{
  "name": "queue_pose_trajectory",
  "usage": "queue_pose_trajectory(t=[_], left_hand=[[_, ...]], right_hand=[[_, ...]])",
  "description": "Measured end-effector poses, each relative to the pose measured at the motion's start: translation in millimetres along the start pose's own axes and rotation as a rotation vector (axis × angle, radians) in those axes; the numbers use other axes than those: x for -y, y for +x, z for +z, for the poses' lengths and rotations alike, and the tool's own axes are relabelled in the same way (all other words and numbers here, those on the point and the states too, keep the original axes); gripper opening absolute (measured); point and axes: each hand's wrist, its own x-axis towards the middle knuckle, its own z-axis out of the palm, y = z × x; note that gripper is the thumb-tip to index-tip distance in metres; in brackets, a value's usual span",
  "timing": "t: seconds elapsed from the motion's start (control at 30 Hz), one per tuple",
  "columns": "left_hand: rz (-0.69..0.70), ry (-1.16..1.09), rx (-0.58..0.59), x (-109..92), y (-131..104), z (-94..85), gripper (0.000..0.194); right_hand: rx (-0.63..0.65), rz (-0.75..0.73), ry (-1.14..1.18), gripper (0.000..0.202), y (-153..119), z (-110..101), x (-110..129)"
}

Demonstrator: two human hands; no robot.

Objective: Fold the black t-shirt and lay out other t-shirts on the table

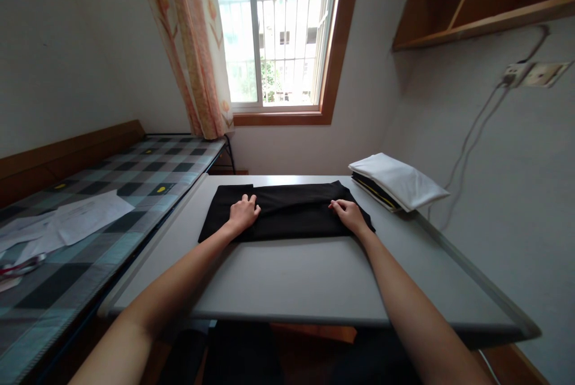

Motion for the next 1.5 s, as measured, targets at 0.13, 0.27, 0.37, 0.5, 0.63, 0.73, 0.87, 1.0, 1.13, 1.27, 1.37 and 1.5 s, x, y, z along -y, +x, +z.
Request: queue_pose_trajectory(t=[0.13,0.27,0.37,0.5,0.63,0.73,0.87,1.0,1.13,1.27,1.37,1.5], left_hand=[[0.008,-0.116,-0.004,13.2,3.0,-3.9,0.049],[0.012,-0.229,-0.019,27.8,7.5,-7.7,0.038],[0.132,-0.201,-0.153,27.0,5.9,-1.2,0.036],[0.223,-0.114,-0.086,16.1,2.0,12.8,0.058],[0.213,-0.066,0.053,11.8,1.8,18.4,0.069],[0.222,-0.052,0.068,13.4,2.8,18.1,0.073],[0.225,-0.045,0.07,14.8,3.2,17.7,0.074],[0.232,-0.047,0.065,14.4,1.9,18.9,0.074],[0.238,-0.094,0.049,14.9,2.3,21.7,0.072],[0.21,-0.254,0.075,21.2,9.7,17.0,0.062],[0.136,-0.389,-0.004,29.3,15.6,5.0,0.044],[0.003,-0.348,-0.178,34.0,15.9,-12.2,0.021]], right_hand=[[-0.004,0.003,-0.006,0.047,-0.1,0.2,-0.1],[-0.017,-0.014,-0.004,0.046,-0.2,0.5,-0.2],[-0.019,-0.014,-0.007,0.046,-0.1,0.6,-0.6],[-0.008,-0.003,-0.005,0.045,0.0,0.3,-1.5],[-0.001,0.006,-0.001,0.045,0.3,0.5,-2.3],[-0.002,0.008,0.002,0.044,0.6,1.2,-2.7],[-0.001,0.005,-0.001,0.044,0.4,1.3,-2.2],[-0.003,-0.004,-0.008,0.044,-0.1,0.2,-0.8],[0.0,-0.012,-0.018,0.045,-0.1,-0.6,0.2],[0.005,-0.008,-0.024,0.046,0.1,-0.6,0.0],[0.005,-0.002,-0.02,0.045,0.1,-0.4,-0.1],[0.002,-0.004,-0.021,0.043,0.1,-0.3,0.8]])
